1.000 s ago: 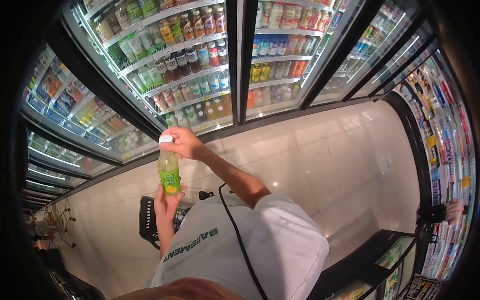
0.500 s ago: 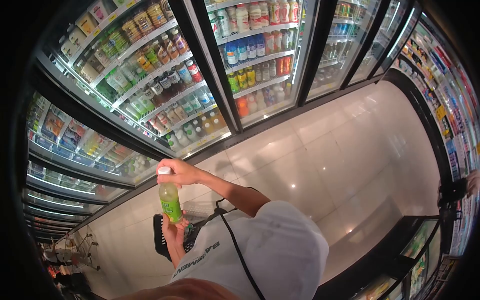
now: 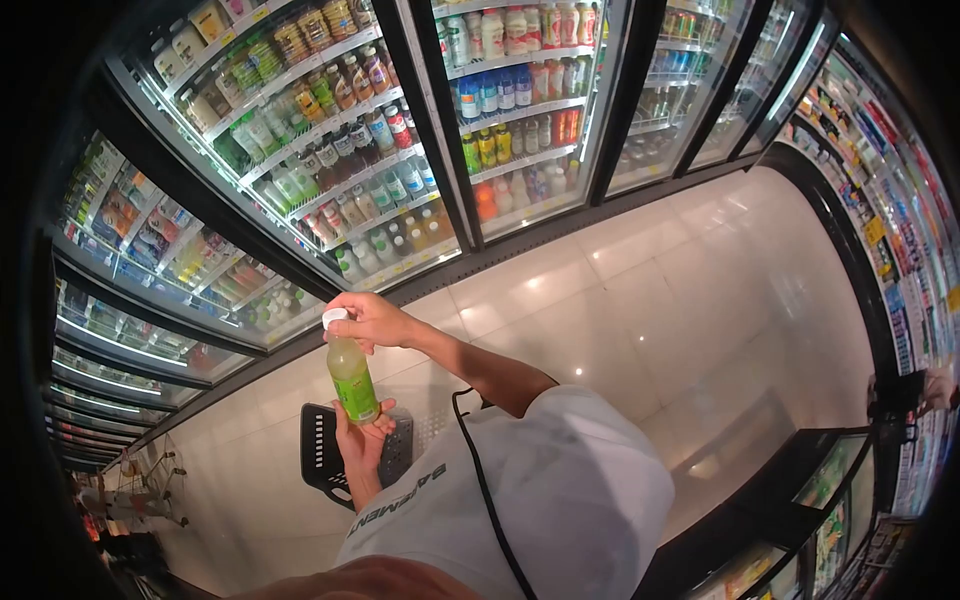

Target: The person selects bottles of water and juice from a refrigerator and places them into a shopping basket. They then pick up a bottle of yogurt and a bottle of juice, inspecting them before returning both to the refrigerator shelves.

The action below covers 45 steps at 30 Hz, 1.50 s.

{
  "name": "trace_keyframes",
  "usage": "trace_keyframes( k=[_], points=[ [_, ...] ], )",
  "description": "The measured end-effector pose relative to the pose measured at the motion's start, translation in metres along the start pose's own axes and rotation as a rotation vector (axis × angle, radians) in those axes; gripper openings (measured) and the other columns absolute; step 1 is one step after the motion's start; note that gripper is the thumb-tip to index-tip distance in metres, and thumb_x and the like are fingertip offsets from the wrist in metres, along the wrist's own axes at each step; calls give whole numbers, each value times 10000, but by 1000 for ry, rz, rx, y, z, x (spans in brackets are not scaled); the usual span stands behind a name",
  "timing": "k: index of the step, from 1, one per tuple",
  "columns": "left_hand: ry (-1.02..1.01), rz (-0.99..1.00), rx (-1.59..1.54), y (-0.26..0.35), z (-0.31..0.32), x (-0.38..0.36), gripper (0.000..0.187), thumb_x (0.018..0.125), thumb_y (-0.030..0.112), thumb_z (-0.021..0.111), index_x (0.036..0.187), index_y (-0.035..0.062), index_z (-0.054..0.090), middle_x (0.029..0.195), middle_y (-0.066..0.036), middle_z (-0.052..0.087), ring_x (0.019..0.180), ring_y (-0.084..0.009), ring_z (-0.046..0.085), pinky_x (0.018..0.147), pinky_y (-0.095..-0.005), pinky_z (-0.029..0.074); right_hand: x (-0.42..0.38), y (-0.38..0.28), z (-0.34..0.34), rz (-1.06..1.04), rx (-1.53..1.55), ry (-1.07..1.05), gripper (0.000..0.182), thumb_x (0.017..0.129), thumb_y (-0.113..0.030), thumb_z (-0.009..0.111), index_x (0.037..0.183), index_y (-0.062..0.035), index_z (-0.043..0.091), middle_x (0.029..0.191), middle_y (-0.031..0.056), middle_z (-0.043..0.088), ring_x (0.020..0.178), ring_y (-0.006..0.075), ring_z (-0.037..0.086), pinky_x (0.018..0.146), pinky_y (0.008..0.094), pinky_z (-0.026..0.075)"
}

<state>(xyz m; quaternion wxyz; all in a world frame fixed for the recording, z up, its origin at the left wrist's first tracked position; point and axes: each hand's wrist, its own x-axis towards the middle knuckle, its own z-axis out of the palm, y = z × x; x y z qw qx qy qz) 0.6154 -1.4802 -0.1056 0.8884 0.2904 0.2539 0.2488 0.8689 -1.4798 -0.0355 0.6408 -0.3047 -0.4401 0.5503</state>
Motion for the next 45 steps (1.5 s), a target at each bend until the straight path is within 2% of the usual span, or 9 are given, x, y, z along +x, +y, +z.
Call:
trace_keyframes(
  k=[7, 13, 16, 20, 23, 33, 38, 41, 45],
  points=[
    [-70, -87, -24, -38, -8, -19, 773, 1021, 648, 352, 1371, -26, 496, 1209, -363, 617, 851, -369, 679, 750, -416, 570, -27, 4, -7, 86, -7, 43, 321, 972, -230, 678, 1164, 13, 596, 943, 110, 729, 548, 63, 544, 444, 227, 460],
    [-116, 50, 119, -54, 26, 8, 833, 946, 595, 603, 1430, -60, 430, 1334, -294, 568, 1047, -344, 670, 855, -399, 562, -17, -8, -39, 103, 47, -94, 289, 990, -183, 661, 1194, 9, 593, 954, 148, 735, 521, 51, 515, 430, 215, 406],
    [-96, 165, 194, -58, 62, 37, 894, 871, 575, 720, 1418, -70, 428, 1296, -270, 592, 1046, -335, 673, 902, -409, 552, -15, -23, -69, 105, 51, -100, 277, 995, -168, 653, 1193, 17, 596, 950, 158, 735, 497, 52, 495, 425, 216, 391],
    [-165, 96, 210, -69, 97, 82, 884, 849, 546, 761, 1398, -64, 434, 1245, -258, 617, 1025, -332, 687, 907, -409, 554, -19, -51, -122, 86, 76, -95, 283, 1006, -182, 639, 1200, 18, 593, 955, 166, 735, 491, 47, 473, 424, 216, 374],
    [-61, 55, 300, -80, 133, 109, 850, 818, 525, 799, 1350, -55, 479, 1168, -254, 648, 966, -341, 701, 868, -444, 569, -22, -63, -162, 126, 70, -78, 279, 1017, -197, 622, 1199, 13, 595, 958, 169, 735, 491, 41, 458, 425, 214, 362],
    [85, 77, 339, -89, 157, 120, 798, 837, 475, 794, 1347, -50, 475, 1143, -245, 669, 988, -328, 709, 895, -430, 567, -4, -58, -192, 244, 156, -161, 268, 1025, -199, 593, 1197, 7, 602, 1006, 166, 728, 518, 17, 431, 448, 196, 355],
    [105, 93, 291, -83, 144, 116, 779, 845, 437, 791, 1360, -45, 461, 1145, -233, 675, 994, -319, 708, 905, -427, 564, 12, -46, -177, 298, 163, -183, 273, 1022, -194, 593, 1206, 8, 605, 1011, 173, 727, 512, 12, 406, 455, 190, 353],
    [62, 84, 220, -70, 131, 111, 625, 925, 242, 705, 1414, -24, 422, 1185, -228, 667, 1022, -301, 701, 928, -414, 555, 23, -39, -167, 312, 157, -175, 274, 1020, -194, 595, 1203, 10, 610, 1014, 186, 725, 508, 8, 396, 458, 186, 350],
    [41, 74, 246, -45, 102, 106, 645, 914, 281, 719, 1413, -12, 434, 1191, -201, 667, 1009, -292, 704, 904, -411, 558, 46, -22, -141, 339, 82, -126, 282, 1014, -199, 606, 1198, 15, 617, 1010, 192, 726, 498, 3, 381, 452, 184, 340]
  ],
)
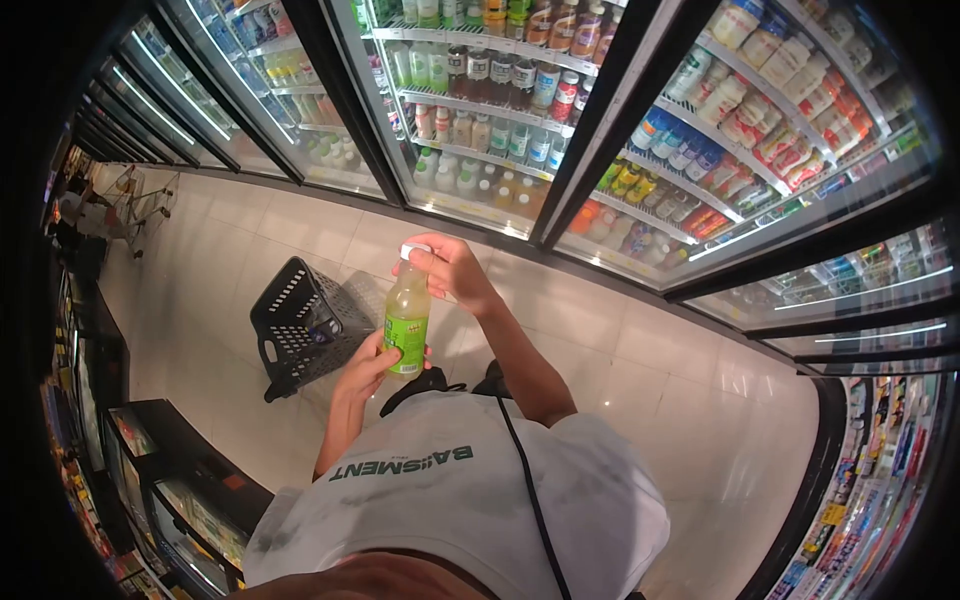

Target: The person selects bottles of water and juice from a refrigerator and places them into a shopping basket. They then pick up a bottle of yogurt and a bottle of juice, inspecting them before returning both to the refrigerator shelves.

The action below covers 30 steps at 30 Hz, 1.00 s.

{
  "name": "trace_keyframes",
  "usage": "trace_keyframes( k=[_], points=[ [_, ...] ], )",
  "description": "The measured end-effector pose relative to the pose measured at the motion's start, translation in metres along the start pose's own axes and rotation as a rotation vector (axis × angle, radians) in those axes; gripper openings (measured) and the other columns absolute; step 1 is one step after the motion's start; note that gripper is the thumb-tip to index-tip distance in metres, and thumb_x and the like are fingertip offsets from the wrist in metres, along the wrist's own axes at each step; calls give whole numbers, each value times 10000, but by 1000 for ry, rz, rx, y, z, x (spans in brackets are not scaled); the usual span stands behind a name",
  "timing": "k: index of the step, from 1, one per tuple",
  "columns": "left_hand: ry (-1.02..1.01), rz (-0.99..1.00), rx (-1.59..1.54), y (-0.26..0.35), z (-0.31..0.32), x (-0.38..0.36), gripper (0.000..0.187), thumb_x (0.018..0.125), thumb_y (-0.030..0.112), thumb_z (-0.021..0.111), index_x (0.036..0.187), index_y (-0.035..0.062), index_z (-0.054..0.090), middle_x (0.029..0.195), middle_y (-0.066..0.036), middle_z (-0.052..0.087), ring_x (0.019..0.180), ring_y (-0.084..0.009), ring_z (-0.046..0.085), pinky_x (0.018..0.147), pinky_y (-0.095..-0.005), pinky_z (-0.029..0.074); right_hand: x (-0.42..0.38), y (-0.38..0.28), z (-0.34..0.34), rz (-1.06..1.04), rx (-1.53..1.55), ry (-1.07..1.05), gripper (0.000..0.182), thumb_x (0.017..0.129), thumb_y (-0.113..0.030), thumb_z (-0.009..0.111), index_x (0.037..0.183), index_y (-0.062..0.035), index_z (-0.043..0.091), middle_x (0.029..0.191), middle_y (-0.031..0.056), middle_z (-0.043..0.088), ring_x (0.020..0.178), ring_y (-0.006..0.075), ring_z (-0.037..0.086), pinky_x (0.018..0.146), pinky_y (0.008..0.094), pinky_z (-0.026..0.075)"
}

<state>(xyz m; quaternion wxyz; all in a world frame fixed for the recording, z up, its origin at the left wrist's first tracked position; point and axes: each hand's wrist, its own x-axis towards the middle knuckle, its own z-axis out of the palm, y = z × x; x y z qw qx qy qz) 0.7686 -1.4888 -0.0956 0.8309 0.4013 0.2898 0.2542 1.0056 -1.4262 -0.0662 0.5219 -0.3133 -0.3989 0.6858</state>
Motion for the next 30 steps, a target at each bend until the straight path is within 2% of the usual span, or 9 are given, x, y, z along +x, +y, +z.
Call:
trace_keyframes(
  k=[5, 8, 13, 16, 19, 23, 25, 28, 30],
  points=[
    [-8, 37, 29, 40, -52, -15, 708, 873, 357, 765, 1402, 1, 456, 1197, -178, 665, 985, -294, 712, 860, -395, 567, 55, 15, 47, -28, -91, -37, 457, 967, -397, 655, 1197, -4, 631, 950, 132, 731, 493, 14, 391, 437, 194, 326],
    [18, 50, -7, 56, -95, -29, 629, 884, 166, 695, 1435, 13, 432, 1217, -177, 650, 998, -282, 704, 891, -400, 552, 100, 27, 81, 1, -149, -79, 448, 969, -396, 655, 1190, -7, 633, 950, 123, 730, 501, 17, 400, 439, 196, 334],
    [86, 164, -99, 67, -157, -46, 598, 892, 117, 707, 1411, -17, 443, 1205, -161, 661, 1009, -273, 703, 882, -404, 559, 159, 48, 133, 88, -219, -116, 347, 979, -358, 657, 1152, -59, 634, 983, 102, 742, 590, 39, 531, 467, 194, 362],
    [126, 166, -66, 73, -182, -49, 563, 905, 113, 700, 1394, -24, 458, 1196, -155, 665, 1018, -258, 700, 909, -389, 551, 177, 54, 149, 99, -349, -76, 323, 974, -339, 670, 1126, -58, 623, 951, 76, 752, 600, 31, 542, 470, 191, 354],
    [163, 151, 28, 71, -205, -40, 766, 858, 357, 796, 1416, -25, 436, 1220, -157, 666, 1007, -265, 709, 901, -383, 559, 191, 47, 154, 202, -434, -24, 296, 960, -313, 695, 1101, -66, 615, 913, 52, 757, 612, 20, 552, 472, 191, 344],
    [185, 217, -60, 64, -235, -19, 667, 933, 287, 722, 1440, -32, 427, 1323, -168, 612, 1186, -259, 624, 1009, -373, 490, 217, 55, 144, 190, -429, -8, 301, 931, -309, 727, 1068, -59, 628, 893, 45, 757, 717, 63, 646, 566, 230, 446],
    [288, 330, -380, 71, -245, -3, 576, 968, 157, 677, 1449, -37, 427, 1353, -167, 587, 1264, -248, 569, 1054, -346, 448, 243, 74, 122, 83, -498, -10, 302, 923, -306, 734, 1045, -47, 638, 884, 41, 753, 756, 93, 673, 633, 260, 494],
    [851, 259, -201, 75, -272, -20, 560, 996, 188, 656, 1449, -56, 434, 1412, -184, 538, 1340, -242, 495, 1091, -339, 408, 271, 77, 106, -71, -828, 49, 330, 892, -296, 761, 1013, -14, 639, 831, 82, 727, 780, 138, 698, 706, 310, 543],
    [1297, 215, 155, -3, -347, -53, 557, 990, 236, 669, 1410, -72, 472, 1387, -204, 560, 1321, -269, 515, 1091, -359, 405, 287, 79, 93, -187, -966, 122, 356, 872, -300, 779, 1020, -11, 631, 795, 119, 707, 747, 154, 699, 682, 319, 541]
  ],
)
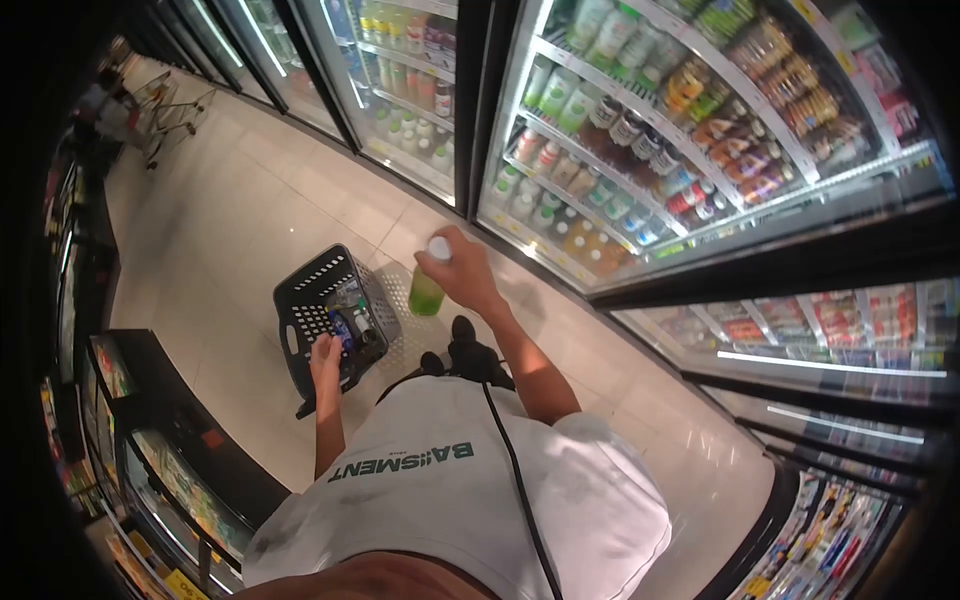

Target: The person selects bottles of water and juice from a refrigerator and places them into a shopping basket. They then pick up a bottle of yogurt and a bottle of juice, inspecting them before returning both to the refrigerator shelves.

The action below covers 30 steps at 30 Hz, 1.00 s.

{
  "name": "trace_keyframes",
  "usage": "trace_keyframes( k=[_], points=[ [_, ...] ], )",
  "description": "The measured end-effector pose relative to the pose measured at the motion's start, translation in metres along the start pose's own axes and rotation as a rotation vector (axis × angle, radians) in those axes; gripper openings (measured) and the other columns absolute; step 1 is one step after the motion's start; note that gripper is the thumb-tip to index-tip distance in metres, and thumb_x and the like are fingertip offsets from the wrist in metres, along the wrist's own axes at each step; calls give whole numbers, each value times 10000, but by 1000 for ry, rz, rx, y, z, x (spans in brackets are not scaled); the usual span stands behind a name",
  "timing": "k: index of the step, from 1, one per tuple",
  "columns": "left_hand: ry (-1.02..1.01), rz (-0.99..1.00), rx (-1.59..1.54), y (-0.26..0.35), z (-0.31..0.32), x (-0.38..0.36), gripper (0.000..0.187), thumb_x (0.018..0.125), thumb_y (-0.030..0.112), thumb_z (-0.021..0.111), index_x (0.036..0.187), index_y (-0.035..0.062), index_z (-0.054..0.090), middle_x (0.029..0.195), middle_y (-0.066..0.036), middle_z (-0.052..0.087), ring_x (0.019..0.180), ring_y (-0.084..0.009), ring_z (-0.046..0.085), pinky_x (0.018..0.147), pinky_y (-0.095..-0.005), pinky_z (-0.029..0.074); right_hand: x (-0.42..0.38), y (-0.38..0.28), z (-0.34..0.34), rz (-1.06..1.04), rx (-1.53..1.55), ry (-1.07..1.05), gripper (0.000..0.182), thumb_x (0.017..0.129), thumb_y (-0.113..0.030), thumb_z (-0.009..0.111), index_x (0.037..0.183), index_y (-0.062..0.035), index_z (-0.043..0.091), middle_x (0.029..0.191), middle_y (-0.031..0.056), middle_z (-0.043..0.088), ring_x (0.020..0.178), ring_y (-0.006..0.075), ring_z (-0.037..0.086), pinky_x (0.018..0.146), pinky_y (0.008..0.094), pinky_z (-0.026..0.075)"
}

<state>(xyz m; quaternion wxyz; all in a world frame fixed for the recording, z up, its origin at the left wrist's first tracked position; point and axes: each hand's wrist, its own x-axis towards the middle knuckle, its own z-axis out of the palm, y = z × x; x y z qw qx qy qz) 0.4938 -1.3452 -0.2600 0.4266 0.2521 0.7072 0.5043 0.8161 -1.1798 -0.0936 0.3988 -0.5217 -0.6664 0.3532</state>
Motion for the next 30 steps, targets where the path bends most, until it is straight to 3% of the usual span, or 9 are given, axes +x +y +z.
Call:
trace_keyframes(
  k=[1, 3, 6, 12, 13, 16, 17, 21, 30],
  points=[
    [197, -69, 185, -36, -38, 14, 598, 953, 275, 711, 1382, -85, 498, 1366, -246, 572, 1310, -307, 525, 1074, -392, 427, 7, 13, 0, 7, 32, 63, 403, 838, -338, 795, 1029, -27, 622, 765, 182, 689, 728, 328, 721, 650, 389, 541],
    [691, -57, 746, -79, -100, 7, 703, 862, 323, 767, 1363, -89, 496, 1304, -291, 578, 1273, -387, 535, 1034, -490, 463, 20, 36, -7, 43, 8, 143, 386, 854, -326, 793, 1012, -15, 626, 761, 161, 694, 688, 259, 711, 639, 366, 537],
    [1158, -699, 600, -78, -140, -21, 834, 858, 484, 731, 1423, -46, 421, 1435, -264, 465, 1278, -464, 486, 1004, -640, 438, 36, 52, -22, 83, 52, 193, 372, 865, -317, 791, 1004, -14, 628, 743, 127, 689, 665, 189, 679, 629, 347, 527],
    [391, -501, -1111, -150, -151, -1, 713, 960, 526, 601, 1389, -13, 418, 1385, -202, 487, 1233, -407, 520, 1024, -614, 432, 56, 47, -24, 106, -97, 199, 369, 869, -307, 793, 1017, -3, 645, 762, 93, 676, 685, 144, 619, 658, 322, 515],
    [606, -592, -1160, -143, -137, 19, 474, 1003, 416, 574, 1250, 16, 511, 1136, -158, 599, 898, -296, 623, 874, -498, 540, 58, 46, -20, 117, -50, 187, 380, 867, -309, 794, 1024, 6, 649, 772, 95, 673, 699, 147, 615, 675, 317, 512],
    [698, -446, -1143, -187, -157, 64, 292, 1018, 305, 566, 1123, 34, 537, 855, -104, 608, 559, -196, 525, 603, -358, 538, 59, 37, -4, 73, -97, 223, 299, 900, -275, 763, 994, -15, 649, 779, 53, 717, 702, 92, 622, 662, 283, 510],
    [862, -535, -859, -182, -153, 73, 250, 995, 189, 538, 1132, -19, 512, 695, -119, 532, 488, -253, 483, 564, -423, 512, 57, 30, 2, 72, -115, 224, 296, 907, -274, 761, 991, -13, 650, 800, 62, 730, 716, 90, 635, 671, 281, 514],
    [957, -561, -862, -129, -162, 75, 117, 875, 0, 470, 939, -33, 563, 679, -99, 521, 424, -160, 413, 391, -313, 374, 52, 28, 41, 80, -86, 254, 275, 920, -258, 753, 1005, -18, 651, 810, 59, 733, 730, 92, 643, 678, 277, 518],
    [844, -446, -621, -63, -258, 174, 66, 868, 13, 566, 862, -51, 551, 604, -71, 488, 439, -184, 449, 425, -329, 409, 30, -14, 137, 113, -83, 260, 377, 887, -338, 777, 970, 10, 656, 745, 84, 674, 684, 143, 619, 645, 321, 507]
  ],
)
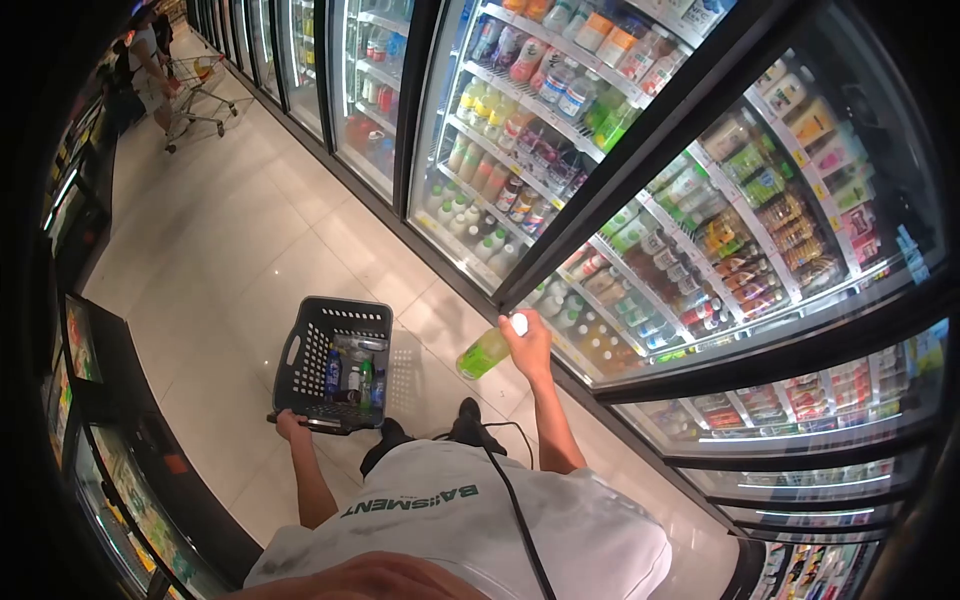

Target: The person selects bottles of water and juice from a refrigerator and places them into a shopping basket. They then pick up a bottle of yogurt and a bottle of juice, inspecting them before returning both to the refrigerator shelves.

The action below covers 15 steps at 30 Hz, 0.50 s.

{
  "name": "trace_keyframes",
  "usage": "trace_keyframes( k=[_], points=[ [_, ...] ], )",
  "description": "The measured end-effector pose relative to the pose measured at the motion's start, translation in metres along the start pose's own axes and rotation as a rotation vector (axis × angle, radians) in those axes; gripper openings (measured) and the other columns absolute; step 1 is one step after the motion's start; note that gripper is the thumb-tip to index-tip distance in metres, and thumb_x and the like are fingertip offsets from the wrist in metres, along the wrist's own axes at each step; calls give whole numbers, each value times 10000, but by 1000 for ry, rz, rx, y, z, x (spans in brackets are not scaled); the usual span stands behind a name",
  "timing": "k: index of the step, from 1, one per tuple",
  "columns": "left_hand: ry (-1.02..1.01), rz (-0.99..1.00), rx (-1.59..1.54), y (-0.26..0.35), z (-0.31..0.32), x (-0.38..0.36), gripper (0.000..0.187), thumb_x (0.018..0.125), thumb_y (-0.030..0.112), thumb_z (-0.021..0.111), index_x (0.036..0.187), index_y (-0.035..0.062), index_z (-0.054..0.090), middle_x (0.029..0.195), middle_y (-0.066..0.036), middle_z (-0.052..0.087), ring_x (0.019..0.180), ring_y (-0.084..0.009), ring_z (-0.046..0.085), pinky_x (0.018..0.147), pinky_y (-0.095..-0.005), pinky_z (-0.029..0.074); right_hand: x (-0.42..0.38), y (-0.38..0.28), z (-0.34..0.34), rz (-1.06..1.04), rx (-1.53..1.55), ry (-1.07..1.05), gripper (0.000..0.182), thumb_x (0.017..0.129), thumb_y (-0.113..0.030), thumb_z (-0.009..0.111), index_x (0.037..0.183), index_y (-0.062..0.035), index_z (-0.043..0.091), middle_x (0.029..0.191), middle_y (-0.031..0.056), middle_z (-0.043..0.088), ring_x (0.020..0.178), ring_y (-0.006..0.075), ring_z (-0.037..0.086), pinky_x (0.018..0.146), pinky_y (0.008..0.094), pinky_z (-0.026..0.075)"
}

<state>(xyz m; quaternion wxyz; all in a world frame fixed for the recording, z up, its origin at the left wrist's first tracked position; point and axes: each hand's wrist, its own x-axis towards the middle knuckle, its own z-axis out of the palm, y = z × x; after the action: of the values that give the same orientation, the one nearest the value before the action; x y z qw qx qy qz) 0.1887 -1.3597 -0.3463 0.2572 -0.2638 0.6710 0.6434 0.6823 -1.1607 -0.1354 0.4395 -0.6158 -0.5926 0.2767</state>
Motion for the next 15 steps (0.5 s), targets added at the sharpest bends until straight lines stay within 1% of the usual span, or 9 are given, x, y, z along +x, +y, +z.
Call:
trace_keyframes(
  k=[2, 4, 6, 7, 10, 11, 12, 14, 15],
  points=[
    [-59, 19, 49, 24, 19, 27, 73, 846, -18, 572, 848, -59, 511, 662, -73, 476, 479, -149, 426, 400, -309, 349, -8, -15, 7, 5, 13, -6, 382, 890, -344, 772, 977, 9, 656, 742, 83, 673, 684, 145, 621, 646, 320, 509],
    [-54, 80, 82, 47, 42, 41, 72, 835, -30, 567, 842, -40, 496, 668, -70, 478, 473, -146, 431, 395, -300, 345, -16, -25, 10, 21, 11, -8, 385, 892, -349, 769, 984, 8, 656, 743, 84, 674, 686, 144, 623, 647, 319, 510],
    [-97, 138, 44, 70, 67, 52, 87, 826, -38, 569, 882, -26, 503, 687, -72, 490, 470, -147, 439, 391, -293, 351, -18, -29, 8, 49, -9, -10, 386, 894, -352, 765, 992, 5, 655, 746, 84, 677, 690, 142, 626, 649, 317, 510],
    [-120, 155, 46, 78, 78, 61, 95, 825, -39, 570, 891, -19, 504, 690, -68, 490, 468, -144, 438, 390, -291, 353, -19, -40, 3, 41, -101, -54, 278, 950, -250, 721, 1031, -2, 625, 853, 73, 737, 752, 108, 660, 689, 269, 522],
    [-163, 195, 65, 103, 105, 77, 120, 822, -44, 576, 910, 2, 509, 695, -56, 486, 465, -135, 432, 390, -285, 356, -15, -49, 5, 27, -161, -20, 285, 948, -260, 718, 1031, -3, 626, 859, 72, 738, 747, 107, 658, 695, 262, 520],
    [-165, 199, 84, 114, 109, 77, 126, 820, -46, 579, 911, 7, 510, 694, -50, 482, 465, -131, 428, 391, -282, 354, -12, -53, 5, 23, -145, -7, 290, 943, -264, 721, 1023, -1, 630, 858, 67, 736, 726, 99, 643, 672, 263, 513],
    [-168, 202, 101, 121, 113, 79, 132, 818, -48, 582, 912, 13, 512, 692, -45, 478, 465, -127, 424, 393, -280, 353, -7, -55, 8, 38, -122, 15, 311, 926, -281, 737, 1011, 1, 636, 819, 73, 719, 709, 109, 637, 662, 278, 513],
    [-195, 200, 62, 126, 108, 111, 141, 812, -50, 589, 900, 22, 506, 666, -33, 457, 465, -111, 417, 396, -263, 341, 3, -56, 13, 69, -79, 58, 355, 893, -314, 769, 989, 5, 648, 740, 84, 684, 676, 129, 624, 643, 309, 514],
    [-184, 219, 74, 127, 101, 132, 138, 814, -49, 589, 892, 24, 503, 660, -31, 450, 461, -109, 410, 392, -260, 335, 10, -61, 16, 75, -82, 69, 355, 895, -315, 766, 985, 6, 644, 741, 76, 679, 678, 122, 614, 644, 301, 510]
  ],
)
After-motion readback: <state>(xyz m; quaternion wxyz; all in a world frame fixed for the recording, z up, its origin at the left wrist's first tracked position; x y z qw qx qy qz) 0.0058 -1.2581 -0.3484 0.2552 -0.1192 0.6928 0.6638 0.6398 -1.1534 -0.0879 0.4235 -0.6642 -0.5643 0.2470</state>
